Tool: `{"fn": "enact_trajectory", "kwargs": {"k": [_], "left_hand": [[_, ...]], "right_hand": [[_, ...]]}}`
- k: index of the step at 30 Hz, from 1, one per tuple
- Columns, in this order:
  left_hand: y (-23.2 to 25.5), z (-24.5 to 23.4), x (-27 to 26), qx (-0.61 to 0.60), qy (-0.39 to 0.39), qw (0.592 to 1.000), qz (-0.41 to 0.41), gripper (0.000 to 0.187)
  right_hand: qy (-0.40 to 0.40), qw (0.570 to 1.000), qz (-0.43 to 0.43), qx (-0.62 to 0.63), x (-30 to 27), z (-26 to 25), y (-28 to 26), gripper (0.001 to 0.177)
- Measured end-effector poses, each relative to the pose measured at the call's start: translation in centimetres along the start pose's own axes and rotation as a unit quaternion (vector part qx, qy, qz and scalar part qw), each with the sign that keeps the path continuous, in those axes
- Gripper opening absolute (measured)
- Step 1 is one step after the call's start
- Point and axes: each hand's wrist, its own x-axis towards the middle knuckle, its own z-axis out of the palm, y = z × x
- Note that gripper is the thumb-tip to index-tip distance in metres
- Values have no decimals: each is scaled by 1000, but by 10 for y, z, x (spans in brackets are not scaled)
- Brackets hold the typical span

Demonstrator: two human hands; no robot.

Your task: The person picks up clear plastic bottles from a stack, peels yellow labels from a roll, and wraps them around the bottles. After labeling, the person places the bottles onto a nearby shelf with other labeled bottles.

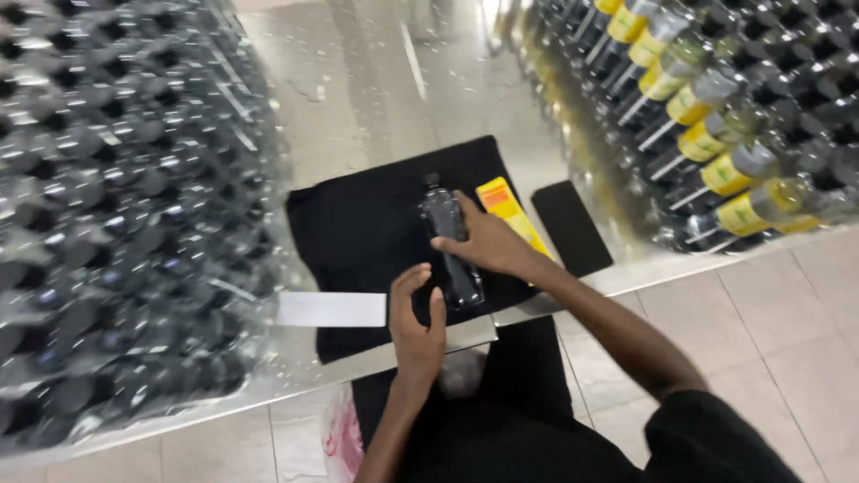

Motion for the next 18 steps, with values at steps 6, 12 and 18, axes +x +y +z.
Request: {"fn": "enact_trajectory", "kwargs": {"k": [6, 12, 18], "left_hand": [[1, 11, 17, -7, -58, 996, -67, 24], [0, 12, 21, 37, -71, 994, -73, 23], [48, 2, 57, -108, -12, 994, -6, 23]], "right_hand": [[1, 1000, 3, -18, -25, -1, -3, 110], [43, 999, -21, -8, -42, -5, 24, 86], [290, 949, -116, -51, -66, 30, 100, 41]]}}
